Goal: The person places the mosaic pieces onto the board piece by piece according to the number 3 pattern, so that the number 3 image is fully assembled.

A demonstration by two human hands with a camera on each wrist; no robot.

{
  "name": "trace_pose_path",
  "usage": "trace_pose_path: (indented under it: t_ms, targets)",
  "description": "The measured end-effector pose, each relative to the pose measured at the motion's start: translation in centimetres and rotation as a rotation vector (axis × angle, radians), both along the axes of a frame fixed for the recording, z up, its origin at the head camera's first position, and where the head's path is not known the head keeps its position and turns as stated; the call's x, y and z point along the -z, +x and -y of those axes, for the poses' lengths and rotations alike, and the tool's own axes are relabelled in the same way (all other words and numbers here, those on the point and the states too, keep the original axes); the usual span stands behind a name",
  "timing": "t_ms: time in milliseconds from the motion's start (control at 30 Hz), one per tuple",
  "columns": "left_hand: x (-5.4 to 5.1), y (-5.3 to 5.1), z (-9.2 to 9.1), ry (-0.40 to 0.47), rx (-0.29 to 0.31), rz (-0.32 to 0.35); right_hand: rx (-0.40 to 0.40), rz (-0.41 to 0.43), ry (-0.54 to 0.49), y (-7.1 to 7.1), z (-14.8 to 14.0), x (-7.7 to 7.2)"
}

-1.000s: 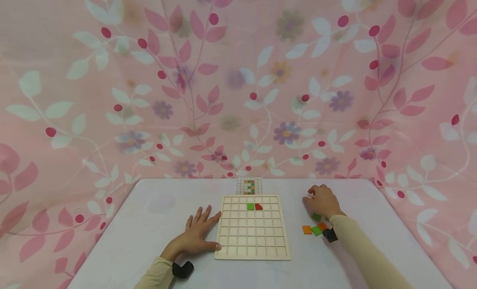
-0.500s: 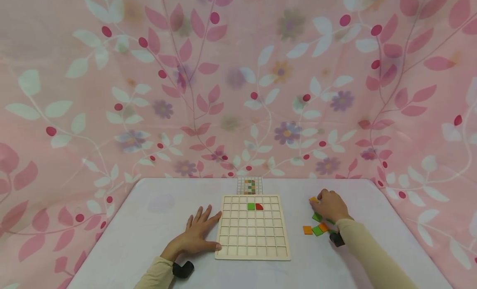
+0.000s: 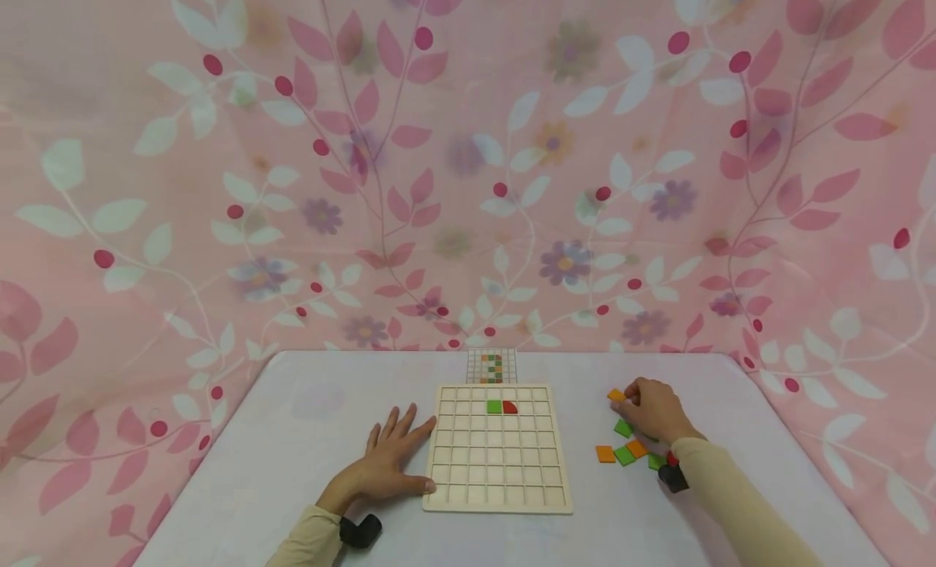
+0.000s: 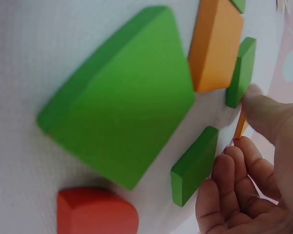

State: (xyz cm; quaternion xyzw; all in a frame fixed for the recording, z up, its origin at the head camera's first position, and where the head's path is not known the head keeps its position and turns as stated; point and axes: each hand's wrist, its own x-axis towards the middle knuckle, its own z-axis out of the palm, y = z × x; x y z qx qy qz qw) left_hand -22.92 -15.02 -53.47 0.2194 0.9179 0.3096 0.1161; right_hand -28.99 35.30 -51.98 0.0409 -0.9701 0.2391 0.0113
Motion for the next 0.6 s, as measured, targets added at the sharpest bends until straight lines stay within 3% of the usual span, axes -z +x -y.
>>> trace_pose_path:
  t_ms: [333, 600]
  targets:
    - [0.0, 0.0, 0.0, -0.004, -0.004, 0.004, -0.111, -0.033, 0.026, -0.2, 0.8, 0.0]
    - [0.2, -0.1, 0.2, 0.001, 0.007, -0.001, -0.137, -0.060, 0.040, -0.1, 1.4, 0.4]
